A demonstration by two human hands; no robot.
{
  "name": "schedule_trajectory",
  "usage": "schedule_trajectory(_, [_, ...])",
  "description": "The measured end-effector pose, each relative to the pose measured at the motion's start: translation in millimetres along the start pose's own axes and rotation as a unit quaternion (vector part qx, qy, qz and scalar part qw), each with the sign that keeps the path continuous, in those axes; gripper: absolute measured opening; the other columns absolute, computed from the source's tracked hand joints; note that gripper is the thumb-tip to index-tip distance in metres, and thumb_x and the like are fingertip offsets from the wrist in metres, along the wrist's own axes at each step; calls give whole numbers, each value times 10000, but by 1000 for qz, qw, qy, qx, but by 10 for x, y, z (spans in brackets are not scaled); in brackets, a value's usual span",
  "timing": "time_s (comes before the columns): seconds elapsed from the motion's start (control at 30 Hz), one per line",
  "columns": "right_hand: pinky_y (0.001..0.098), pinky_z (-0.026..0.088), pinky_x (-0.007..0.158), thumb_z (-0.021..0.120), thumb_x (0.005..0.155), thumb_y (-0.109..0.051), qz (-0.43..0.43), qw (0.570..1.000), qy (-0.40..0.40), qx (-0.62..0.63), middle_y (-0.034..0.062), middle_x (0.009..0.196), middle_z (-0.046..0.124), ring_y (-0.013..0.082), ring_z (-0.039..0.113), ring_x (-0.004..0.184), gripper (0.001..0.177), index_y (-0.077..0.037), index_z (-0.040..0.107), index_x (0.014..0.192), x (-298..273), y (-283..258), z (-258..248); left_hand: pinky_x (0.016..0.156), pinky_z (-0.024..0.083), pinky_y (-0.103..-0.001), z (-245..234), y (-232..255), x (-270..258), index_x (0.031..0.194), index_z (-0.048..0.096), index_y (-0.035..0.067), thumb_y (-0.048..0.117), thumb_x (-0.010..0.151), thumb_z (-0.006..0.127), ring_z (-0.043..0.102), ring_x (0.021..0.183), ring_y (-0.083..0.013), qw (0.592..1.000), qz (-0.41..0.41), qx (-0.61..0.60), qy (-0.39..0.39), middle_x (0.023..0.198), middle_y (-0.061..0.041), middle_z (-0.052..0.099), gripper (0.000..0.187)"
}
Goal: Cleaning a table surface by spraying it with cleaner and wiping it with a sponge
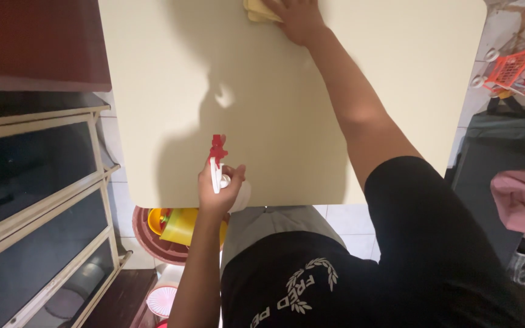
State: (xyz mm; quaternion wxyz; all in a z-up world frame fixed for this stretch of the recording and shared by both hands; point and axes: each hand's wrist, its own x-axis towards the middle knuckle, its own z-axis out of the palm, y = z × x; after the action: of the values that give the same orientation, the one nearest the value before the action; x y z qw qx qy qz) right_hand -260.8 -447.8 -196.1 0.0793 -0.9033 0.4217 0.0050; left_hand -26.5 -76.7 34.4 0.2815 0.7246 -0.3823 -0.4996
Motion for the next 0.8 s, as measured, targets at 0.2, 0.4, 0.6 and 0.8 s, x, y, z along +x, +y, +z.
schedule_trajectory(0.2, [752, 387, 941, 530, 1106, -323, -48, 995, 18, -89, 8, 1721, 148, 525, 328, 1397, 639, -380, 284, 1693, -544, -272, 105, 769, 545, -257, 5, 53, -85, 1532, 493, 212, 196, 863, 725, 710, 654, -115, 998, -9, -68, 3, 829, -35, 705, 708])
schedule_trajectory(0.4, [623, 409, 975, 569, 880, -46, -101, 981, 97, -136, -4, 1717, 261, 452, 441, 1310, 874, -383, 357, 1659, -1145, -616, 223, 843, 540, -282, 10, -36, -103, 1527, 490, 199, 191, 878, 724, 724, 660, -132, 997, 24, -75, 0, 1015, -22, 668, 691])
schedule_trajectory(0.6, [679, 350, 1043, 552, 960, -38, -88, 994, 9, -68, 8, 1723, 199, 482, 374, 1352, 796, -362, 322, 1650, -1324, -781, 103, 903, 526, -284, 4, -126, -89, 1521, 483, 237, 245, 884, 714, 751, 665, -133, 998, 52, -35, -3, 1004, -43, 730, 678])
schedule_trajectory(0.8, [603, 408, 989, 577, 837, 43, -131, 983, 85, -99, -15, 1714, 266, 441, 405, 1329, 915, -352, 389, 1641, -1192, -605, 153, 959, 512, -294, -11, -66, -104, 1526, 477, 222, 254, 894, 715, 739, 682, -117, 998, 39, -39, -14, 828, 8, 686, 676])
